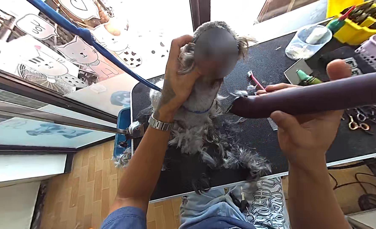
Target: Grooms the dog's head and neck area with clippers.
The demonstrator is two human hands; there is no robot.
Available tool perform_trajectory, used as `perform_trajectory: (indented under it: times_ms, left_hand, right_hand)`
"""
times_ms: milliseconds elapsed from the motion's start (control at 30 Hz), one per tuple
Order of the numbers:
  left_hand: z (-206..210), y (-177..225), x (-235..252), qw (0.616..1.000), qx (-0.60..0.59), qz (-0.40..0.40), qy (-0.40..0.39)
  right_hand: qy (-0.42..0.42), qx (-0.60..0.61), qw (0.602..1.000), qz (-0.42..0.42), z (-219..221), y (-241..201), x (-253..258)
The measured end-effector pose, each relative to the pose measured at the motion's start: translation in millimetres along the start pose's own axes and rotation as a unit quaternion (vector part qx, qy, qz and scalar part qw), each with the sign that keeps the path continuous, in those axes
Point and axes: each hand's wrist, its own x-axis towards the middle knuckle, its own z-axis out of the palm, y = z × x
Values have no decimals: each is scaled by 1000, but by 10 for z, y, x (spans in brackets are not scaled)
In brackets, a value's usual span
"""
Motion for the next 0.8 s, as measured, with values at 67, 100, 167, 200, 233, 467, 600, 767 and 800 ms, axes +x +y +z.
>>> perform_trajectory:
  times_ms: [67, 100, 167, 200, 233, 467, 600, 767, 800]
  left_hand:
    - [43, -4, 5, 999, 40, 16, 29]
    - [53, -2, 4, 998, 53, 19, 34]
    - [60, 17, 6, 997, 71, 9, 31]
    - [75, 28, -2, 996, 79, 3, 33]
    - [108, 35, -14, 995, 92, 1, 48]
    - [403, 14, -9, 928, 311, 46, 200]
    - [422, 47, 115, 928, 295, 27, 226]
    - [580, 187, 38, 932, 231, 47, 276]
    - [606, 208, 21, 931, 221, 41, 288]
  right_hand:
    - [21, 30, 999, 37, -170, -16, -10]
    - [28, 50, 996, 65, -247, -25, -26]
    - [50, 83, 987, 126, -375, -36, -60]
    - [66, 92, 983, 147, -421, -37, -86]
    - [83, 108, 978, 157, -464, -24, -120]
    - [168, 166, 951, 199, -667, 60, -428]
    - [185, 183, 941, 215, -742, 90, -540]
    - [189, 158, 940, 236, -806, 105, -670]
    - [190, 154, 938, 245, -794, 99, -680]
